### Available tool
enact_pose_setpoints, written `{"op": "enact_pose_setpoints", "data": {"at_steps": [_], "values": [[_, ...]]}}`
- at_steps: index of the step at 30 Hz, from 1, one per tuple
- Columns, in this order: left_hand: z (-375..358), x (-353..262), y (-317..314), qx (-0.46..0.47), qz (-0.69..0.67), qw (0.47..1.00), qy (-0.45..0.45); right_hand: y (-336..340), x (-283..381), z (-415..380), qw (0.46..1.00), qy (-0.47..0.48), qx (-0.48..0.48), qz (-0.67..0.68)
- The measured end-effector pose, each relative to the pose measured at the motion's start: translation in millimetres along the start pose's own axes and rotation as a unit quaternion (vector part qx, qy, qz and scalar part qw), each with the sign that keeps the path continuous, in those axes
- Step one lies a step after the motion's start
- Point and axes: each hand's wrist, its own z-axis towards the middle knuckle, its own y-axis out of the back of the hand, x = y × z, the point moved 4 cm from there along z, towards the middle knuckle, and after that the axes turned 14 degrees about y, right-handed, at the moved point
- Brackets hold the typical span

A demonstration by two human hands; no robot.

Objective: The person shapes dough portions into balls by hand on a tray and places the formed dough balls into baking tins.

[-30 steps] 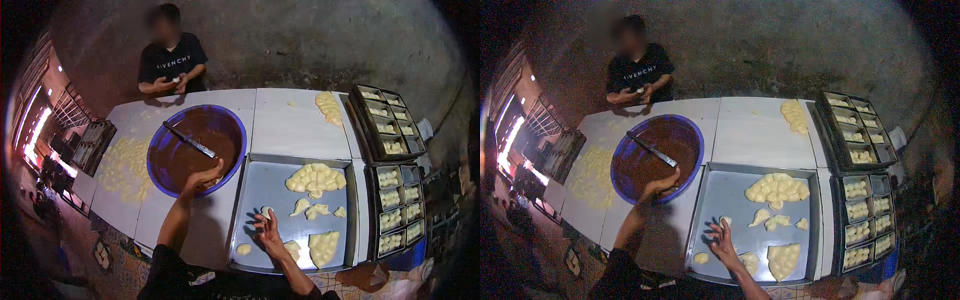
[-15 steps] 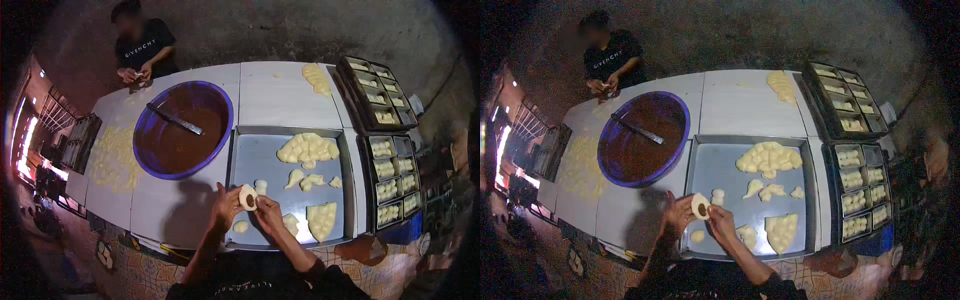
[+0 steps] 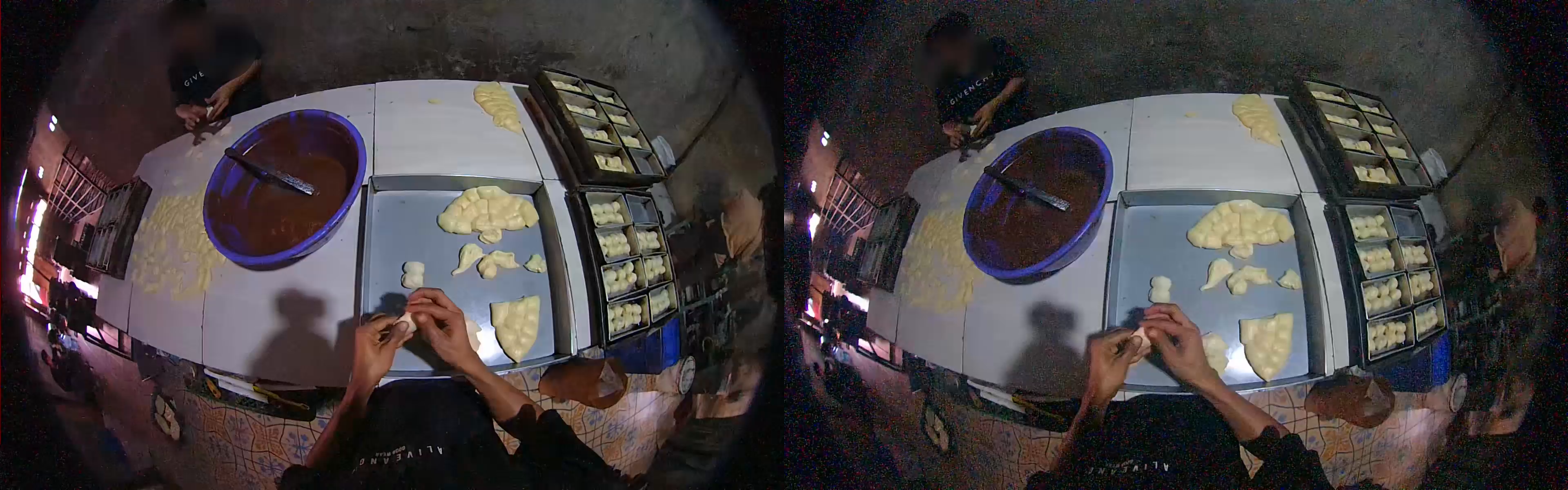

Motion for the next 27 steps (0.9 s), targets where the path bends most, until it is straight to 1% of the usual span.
{"op": "enact_pose_setpoints", "data": {"at_steps": [1, 2, 3, 4, 5, 6, 7, 8, 9, 10, 11, 12, 13, 14, 15, 16, 17, 18, 19, 20, 21, 23, 24, 25, 27], "values": [[1, 2, 1, 0.005, 0.001, 1.0, 0.0, -5, 13, 1, 0.999, 0.015, 0.026, -0.037], [4, 10, 3, 0.013, -0.036, 0.999, 0.033, -8, 20, 1, 0.995, 0.029, 0.052, -0.076], [8, 20, 6, 0.022, -0.073, 0.995, 0.067, -8, 14, -7, 0.992, 0.025, 0.08, -0.098], [11, 23, 4, 0.116, -0.16, 0.978, 0.066, -4, 5, -16, 0.991, -0.017, 0.081, -0.102], [12, 30, -3, 0.121, -0.16, 0.977, 0.065, 1, -3, -24, 0.989, -0.059, 0.083, -0.105], [4, 21, -11, 0.044, -0.134, 0.989, 0.042, 4, -4, -27, 0.99, -0.03, 0.091, -0.099], [-1, 15, -12, -0.036, -0.106, 0.994, 0.018, 4, -1, -24, 0.991, -0.03, 0.09, -0.099], [0, 16, -12, -0.036, -0.106, 0.994, 0.019, 4, 1, -20, 0.99, -0.075, 0.065, -0.095], [1, 12, -13, -0.021, -0.079, 0.996, -0.042, 5, 1, -20, 0.988, -0.12, 0.041, -0.091], [2, 8, -14, -0.005, -0.052, 0.993, -0.104, 5, -5, -21, 0.986, -0.085, 0.046, -0.139], [2, 3, -15, 0.012, -0.024, 0.986, -0.166, 8, -34, -35, 0.98, -0.187, 0.073, -0.001], [0, 0, -15, 0.038, -0.022, 0.989, -0.144, 9, -36, -37, 0.946, -0.271, 0.153, 0.087], [1, 1, -14, 0.038, -0.02, 0.989, -0.144, 9, -30, -37, 0.893, -0.348, 0.228, 0.173], [3, 4, -12, 0.079, -0.136, 0.98, -0.119, 12, -18, -33, 0.888, -0.355, 0.238, 0.171], [5, 8, -11, 0.119, -0.249, 0.957, -0.09, 12, -20, -29, 0.889, -0.353, 0.233, 0.172], [8, 10, -5, 0.099, -0.22, 0.96, -0.138, 19, -20, -18, 0.944, -0.245, 0.214, 0.057], [18, 12, -3, 0.107, -0.218, 0.961, -0.134, 26, -18, -8, 0.971, -0.132, 0.189, -0.064], [26, 14, 5, 0.041, -0.205, 0.964, -0.162, 34, -24, 4, 0.98, -0.131, 0.115, -0.093], [28, 15, 11, -0.028, -0.191, 0.963, -0.188, 42, -54, 2, 0.978, -0.153, 0.068, -0.123], [30, 13, 14, -0.066, -0.154, 0.973, -0.161, 48, -82, 0, 0.978, -0.18, 0.06, -0.087], [28, 11, 14, -0.065, -0.153, 0.973, -0.159, 52, -99, 0, 0.977, -0.202, 0.055, -0.05], [26, 5, 22, -0.125, -0.096, 0.978, -0.134, 62, -104, 2, 0.974, -0.174, 0.116, -0.091], [31, 15, 31, -0.104, -0.07, 0.982, -0.142, 66, -106, 3, 0.971, -0.074, 0.136, -0.185], [28, 23, 38, -0.108, -0.073, 0.981, -0.141, 70, -102, 12, 0.983, -0.078, 0.082, -0.146], [21, 25, 40, -0.143, 0.04, 0.958, -0.245, 91, -91, 34, 0.964, -0.087, 0.049, -0.245]]}}
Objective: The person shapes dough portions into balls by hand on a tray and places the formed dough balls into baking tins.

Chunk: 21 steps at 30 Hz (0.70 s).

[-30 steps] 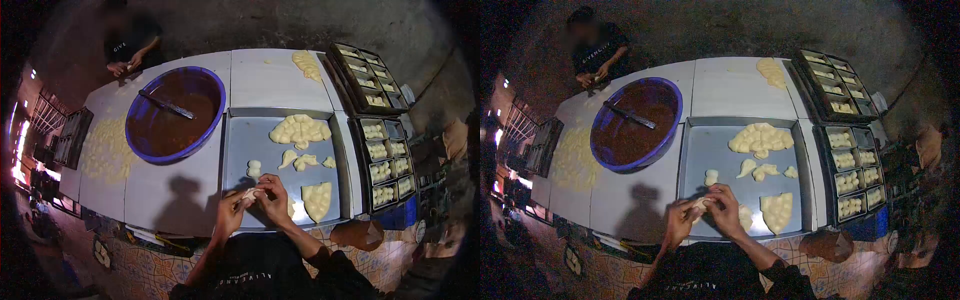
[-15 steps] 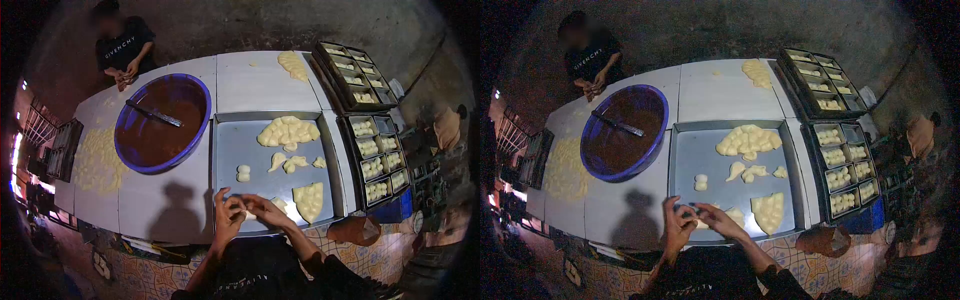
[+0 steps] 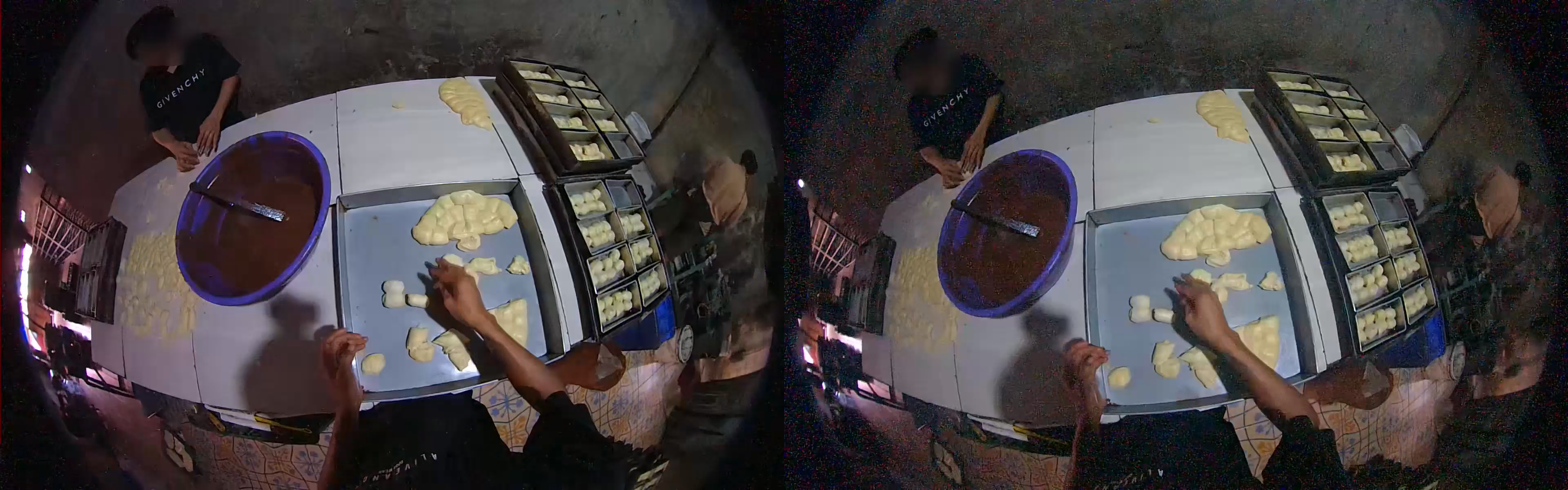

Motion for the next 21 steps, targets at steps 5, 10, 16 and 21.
{"op": "enact_pose_setpoints", "data": {"at_steps": [5, 10, 16, 21], "values": [[5, -10, -18, 0.02, -0.108, 0.978, 0.175, 0, -35, 13, 0.937, 0.079, 0.083, -0.33], [4, -8, -30, 0.083, -0.078, 0.981, 0.159, -1, 26, 14, 0.997, 0.035, 0.071, -0.001], [3, -44, -52, 0.075, 0.061, 0.995, 0.008, -41, 96, -29, 0.937, -0.116, -0.011, 0.33], [-5, -25, -45, -0.011, -0.096, 0.986, 0.139, -46, 121, -32, 0.987, 0.063, -0.053, 0.136]]}}
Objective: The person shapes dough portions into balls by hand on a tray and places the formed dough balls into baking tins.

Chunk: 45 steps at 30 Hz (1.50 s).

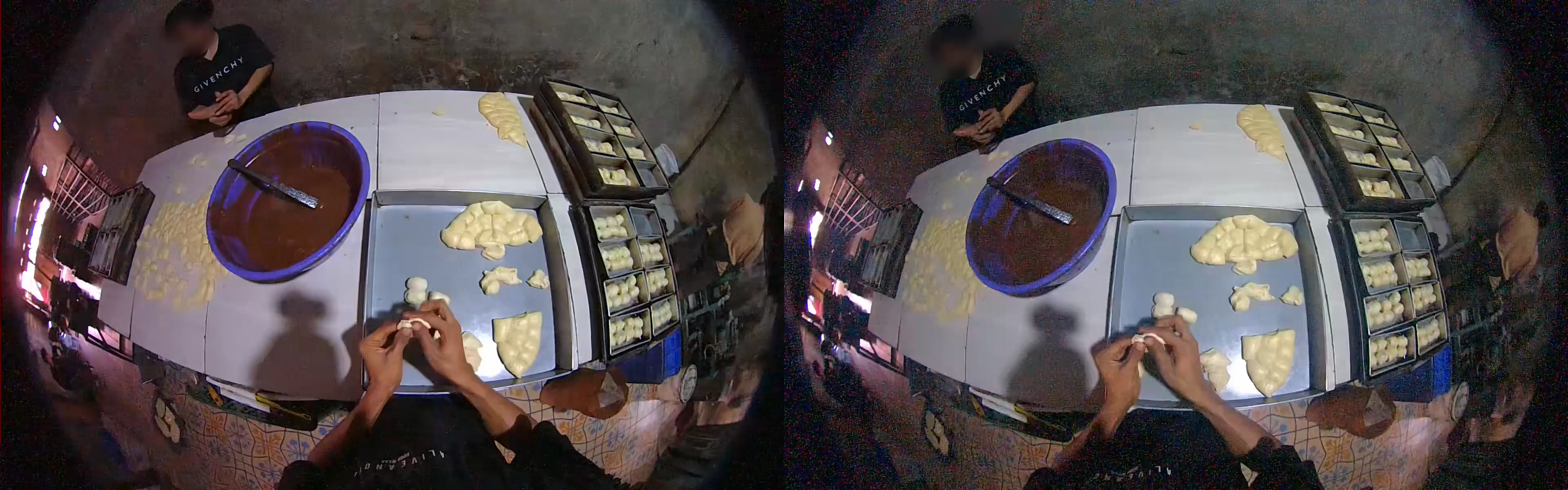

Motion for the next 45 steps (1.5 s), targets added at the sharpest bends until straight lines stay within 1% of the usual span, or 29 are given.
{"op": "enact_pose_setpoints", "data": {"at_steps": [1, 3, 5, 6, 7, 8, 9, 11, 12, 13, 14, 15, 17, 19, 21, 23, 25, 27, 29, 31, 33, 35, 36, 37, 38, 40, 41, 43, 45], "values": [[0, -1, 2, -0.001, 0.001, 1.0, 0.0, 1, -4, 3, 0.999, -0.032, 0.026, -0.019], [2, 5, 5, 0.004, 0.0, 0.998, 0.062, 9, 1, 11, 0.99, 0.033, 0.036, -0.131], [3, 8, 6, 0.017, -0.002, 0.997, 0.075, 4, 10, 17, 0.991, 0.068, 0.061, -0.101], [4, 14, 1, 0.092, -0.188, 0.963, 0.172, -1, 16, 19, 0.989, 0.103, 0.079, -0.069], [3, 15, -6, 0.164, -0.364, 0.88, 0.258, -10, 21, 16, 0.984, 0.121, 0.129, 0.007], [2, 28, -6, 0.218, -0.421, 0.827, 0.303, -18, 8, 9, 0.985, 0.103, 0.127, 0.056], [6, 37, 0, 0.218, -0.425, 0.827, 0.298, -24, -7, 6, 0.983, 0.086, 0.126, 0.105], [11, 43, 4, 0.301, -0.537, 0.729, 0.299, -23, -26, 4, 0.97, 0.013, 0.142, 0.196], [14, 9, -5, 0.429, -0.48, 0.728, 0.235, -23, -35, 3, 0.962, -0.049, 0.121, 0.239], [15, -32, -12, 0.387, -0.414, 0.791, 0.229, -22, -44, 1, 0.948, -0.112, 0.099, 0.28], [33, -41, -11, 0.446, -0.403, 0.78, 0.172, -17, -58, 3, 0.966, -0.019, 0.135, 0.221], [50, -53, -5, 0.5, -0.387, 0.767, 0.112, -15, -41, 12, 0.973, -0.059, 0.098, 0.199], [103, -97, 21, 0.362, -0.249, 0.892, 0.107, -8, -59, 11, 0.943, -0.066, 0.056, 0.32], [167, -133, 50, 0.098, 0.02, 0.995, 0.016, -7, -58, 14, 0.958, -0.057, 0.025, 0.282], [239, -142, 72, -0.117, 0.361, 0.925, 0.026, -11, -62, 9, 0.957, -0.052, 0.016, 0.284], [333, -75, 93, -0.08, 0.383, 0.918, 0.062, -20, -64, 4, 0.955, -0.089, 0.012, 0.282], [328, -65, 73, 0.074, 0.326, 0.939, 0.079, -25, -73, 2, 0.956, -0.067, 0.025, 0.284], [320, -56, 65, 0.287, 0.21, 0.878, 0.32, -25, -78, -1, 0.951, -0.086, -0.002, 0.296], [321, -53, 63, 0.262, 0.206, 0.868, 0.367, -26, -81, 0, 0.947, -0.131, -0.022, 0.292], [310, -73, 65, 0.042, 0.279, 0.917, 0.281, -22, -78, 4, 0.954, -0.104, -0.024, 0.282], [288, -90, 58, 0.023, 0.276, 0.93, 0.241, -19, -73, 7, 0.949, -0.096, -0.041, 0.298], [261, -106, 48, 0.001, 0.23, 0.968, 0.099, -19, -74, 6, 0.949, -0.08, -0.046, 0.301], [232, -124, 36, -0.056, 0.311, 0.949, 0.016, -20, -70, 8, 0.931, -0.072, -0.071, 0.351], [212, -128, 31, -0.026, 0.245, 0.969, 0.005, -19, -69, 9, 0.932, -0.078, -0.082, 0.345], [187, -125, 22, 0.066, 0.121, 0.988, 0.077, -22, -72, 7, 0.883, -0.153, -0.093, 0.434], [136, -113, 3, 0.305, -0.067, 0.931, 0.192, -29, -64, 12, 0.79, -0.241, -0.135, 0.548], [112, -96, -5, 0.329, -0.105, 0.905, 0.249, -28, -72, 3, 0.789, -0.249, -0.141, 0.543], [86, -60, -9, 0.292, -0.088, 0.915, 0.263, -32, -93, -6, 0.823, -0.222, -0.087, 0.515], [60, -54, -7, 0.137, -0.062, 0.968, 0.202, -25, -63, 0, 0.852, -0.267, -0.189, 0.409]]}}
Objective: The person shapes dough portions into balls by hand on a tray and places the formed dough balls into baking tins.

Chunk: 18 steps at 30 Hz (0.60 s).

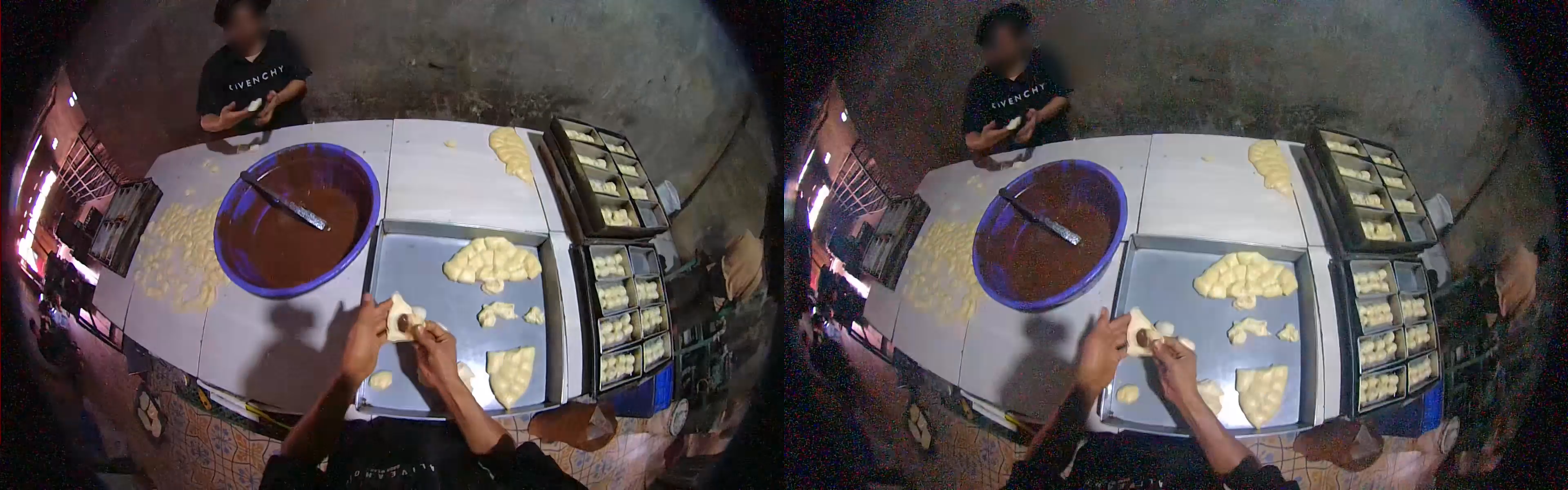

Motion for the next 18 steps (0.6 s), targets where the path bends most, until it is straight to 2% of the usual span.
{"op": "enact_pose_setpoints", "data": {"at_steps": [1, 2, 4, 6, 8, 9, 10, 12, 13, 14, 16, 17, 18], "values": [[-11, 0, -3, -0.032, 0.02, 0.999, 0.013, 8, 0, -4, 0.985, 0.09, 0.042, -0.143], [-9, 10, 1, -0.029, 0.02, 0.999, 0.013, -2, 15, -8, 0.938, 0.18, 0.084, -0.285], [-6, 37, 7, -0.002, 0.083, 0.995, -0.061, -21, 41, -32, 0.809, 0.305, 0.152, -0.479], [-26, 25, -3, -0.007, 0.131, 0.99, -0.056, -16, 35, -40, 0.765, 0.331, 0.24, -0.498], [-33, 28, 2, -0.033, 0.218, 0.973, -0.065, -14, 39, -43, 0.773, 0.362, 0.244, -0.46], [-34, 28, 3, -0.011, 0.285, 0.954, -0.088, -15, 43, -42, 0.778, 0.371, 0.237, -0.448], [-34, 33, 6, -0.013, 0.285, 0.954, -0.088, -16, 47, -39, 0.783, 0.379, 0.231, -0.436], [-36, 46, 10, 0.023, 0.173, 0.982, -0.066, -21, 57, -39, 0.811, 0.316, 0.264, -0.416], [-40, 45, 12, 0.008, 0.115, 0.992, -0.059, -29, 66, -44, 0.807, 0.309, 0.287, -0.413], [-44, 40, 12, 0.007, 0.115, 0.992, -0.058, -35, 70, -48, 0.802, 0.303, 0.309, -0.411], [-59, 27, 3, 0.041, -0.061, 0.995, 0.069, -30, 66, -50, 0.799, 0.295, 0.309, -0.422], [-45, 41, 15, 0.085, -0.024, 0.995, 0.047, -25, 63, -49, 0.796, 0.287, 0.308, -0.434], [-47, 46, 13, 0.086, -0.025, 0.995, 0.047, -19, 59, -46, 0.796, 0.287, 0.308, -0.436]]}}
